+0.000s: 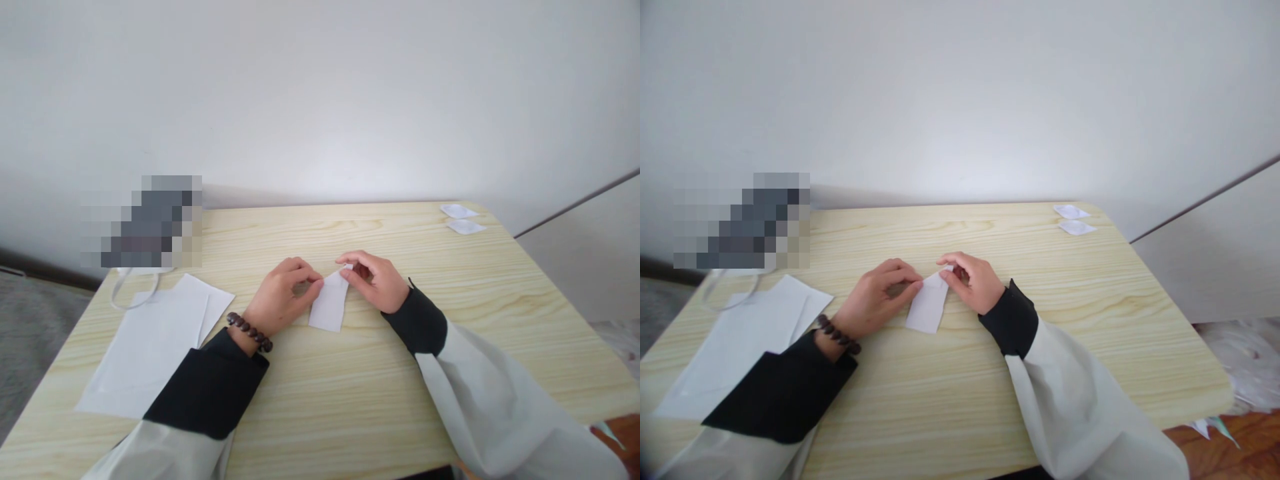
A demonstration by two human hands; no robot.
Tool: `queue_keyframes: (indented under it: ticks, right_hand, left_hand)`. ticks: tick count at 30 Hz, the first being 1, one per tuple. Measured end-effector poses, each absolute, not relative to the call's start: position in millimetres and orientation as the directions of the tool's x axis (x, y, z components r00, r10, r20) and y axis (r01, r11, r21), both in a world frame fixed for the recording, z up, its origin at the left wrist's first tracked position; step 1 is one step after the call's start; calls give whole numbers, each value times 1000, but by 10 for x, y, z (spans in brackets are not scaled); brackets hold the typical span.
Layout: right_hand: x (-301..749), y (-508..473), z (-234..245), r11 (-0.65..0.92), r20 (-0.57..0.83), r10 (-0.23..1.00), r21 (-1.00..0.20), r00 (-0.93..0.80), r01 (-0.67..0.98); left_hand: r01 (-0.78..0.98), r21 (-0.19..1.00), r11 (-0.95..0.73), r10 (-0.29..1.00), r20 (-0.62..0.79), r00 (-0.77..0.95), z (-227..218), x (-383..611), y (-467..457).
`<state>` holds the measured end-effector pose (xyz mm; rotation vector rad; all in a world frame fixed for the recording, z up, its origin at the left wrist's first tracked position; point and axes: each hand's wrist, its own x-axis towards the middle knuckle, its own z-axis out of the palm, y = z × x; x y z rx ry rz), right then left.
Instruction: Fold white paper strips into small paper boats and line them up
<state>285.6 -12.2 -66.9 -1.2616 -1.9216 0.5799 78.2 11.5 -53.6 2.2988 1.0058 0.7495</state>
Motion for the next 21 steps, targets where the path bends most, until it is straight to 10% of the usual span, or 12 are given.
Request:
queue_keyframes:
  ticks: [15, 21]
  right_hand:
    - [2865, -81, -793, 396, 389, 907, -652, -163, 646]
    - [2925, -78, -767, 494, 491, 841, -531, -226, 688]
  left_hand:
    - [468, 379, -798, 587, 314, 746, -583, 735, 138]
    - [696, 206, -688, 724, 265, 637, -543, 733, 110]
